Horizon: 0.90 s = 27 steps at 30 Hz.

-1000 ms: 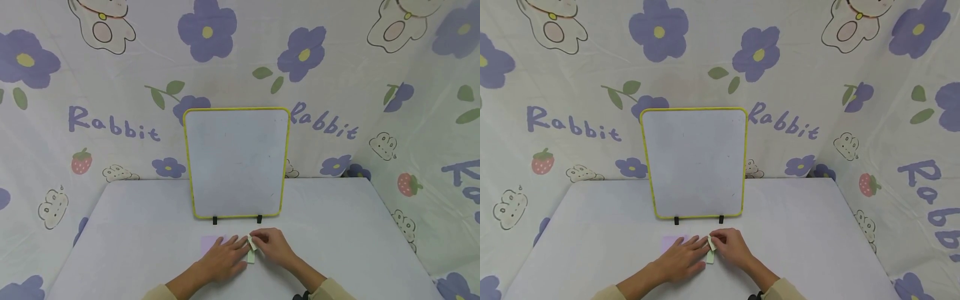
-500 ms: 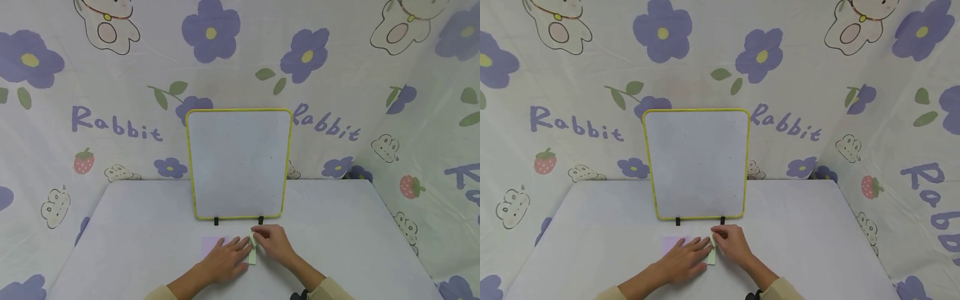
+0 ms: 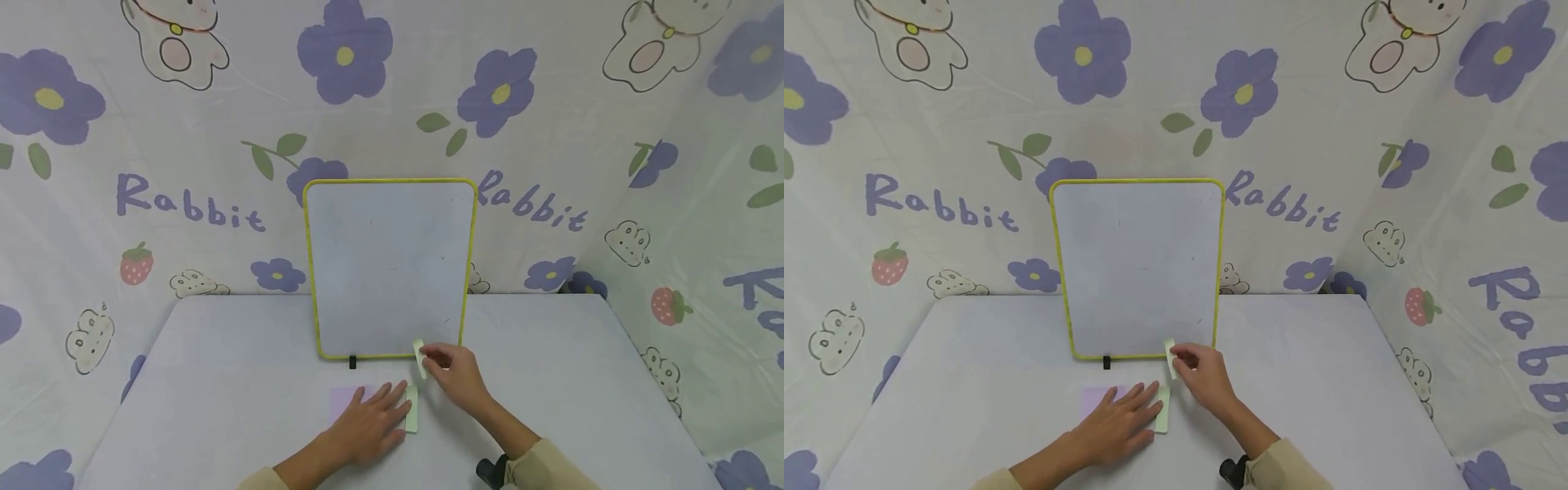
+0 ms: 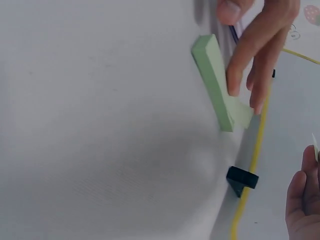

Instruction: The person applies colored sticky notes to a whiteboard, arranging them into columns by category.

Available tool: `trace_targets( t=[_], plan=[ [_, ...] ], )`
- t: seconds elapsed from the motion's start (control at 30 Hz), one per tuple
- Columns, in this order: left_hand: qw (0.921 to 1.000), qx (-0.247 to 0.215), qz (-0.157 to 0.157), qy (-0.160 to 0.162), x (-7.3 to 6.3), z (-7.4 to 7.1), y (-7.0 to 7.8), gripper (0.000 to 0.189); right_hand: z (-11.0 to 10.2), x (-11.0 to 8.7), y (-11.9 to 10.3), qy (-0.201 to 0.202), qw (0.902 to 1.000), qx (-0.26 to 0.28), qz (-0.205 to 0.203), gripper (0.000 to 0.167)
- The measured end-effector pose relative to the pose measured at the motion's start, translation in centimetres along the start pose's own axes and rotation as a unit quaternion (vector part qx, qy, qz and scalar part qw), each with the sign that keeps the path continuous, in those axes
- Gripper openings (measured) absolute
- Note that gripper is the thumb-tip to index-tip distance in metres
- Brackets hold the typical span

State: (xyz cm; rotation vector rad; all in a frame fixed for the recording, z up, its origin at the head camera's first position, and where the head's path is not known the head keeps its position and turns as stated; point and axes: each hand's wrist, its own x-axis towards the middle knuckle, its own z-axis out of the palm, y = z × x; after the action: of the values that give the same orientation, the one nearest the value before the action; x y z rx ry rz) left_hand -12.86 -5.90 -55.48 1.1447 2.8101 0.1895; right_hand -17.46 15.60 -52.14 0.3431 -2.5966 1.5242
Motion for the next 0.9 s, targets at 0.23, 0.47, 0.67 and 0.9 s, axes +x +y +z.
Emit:
trace_targets(
  t=[0.23, 0.47, 0.67, 0.9],
  plan=[
    [0.9999, 0.013, 0.007, 0.007, -0.1, -0.2, 0.2, 0.050, -1.0, 1.4, -1.3, 0.012, 0.9995, 0.005, -0.030, 0.019],
    [0.9994, 0.005, 0.033, 0.011, 0.3, -0.7, -0.1, 0.048, -2.4, 3.0, -3.0, 0.024, 0.9990, 0.010, -0.037, 0.020],
    [0.9990, 0.004, 0.044, 0.001, 0.8, -1.2, -0.4, 0.046, -3.2, 4.4, -4.3, 0.045, 0.9978, 0.021, -0.045, 0.020],
    [0.9994, -0.025, 0.024, -0.007, 1.4, -1.5, -0.4, 0.041, -4.1, 6.0, -5.5, 0.066, 0.9954, 0.039, -0.058, 0.021]
  ],
)
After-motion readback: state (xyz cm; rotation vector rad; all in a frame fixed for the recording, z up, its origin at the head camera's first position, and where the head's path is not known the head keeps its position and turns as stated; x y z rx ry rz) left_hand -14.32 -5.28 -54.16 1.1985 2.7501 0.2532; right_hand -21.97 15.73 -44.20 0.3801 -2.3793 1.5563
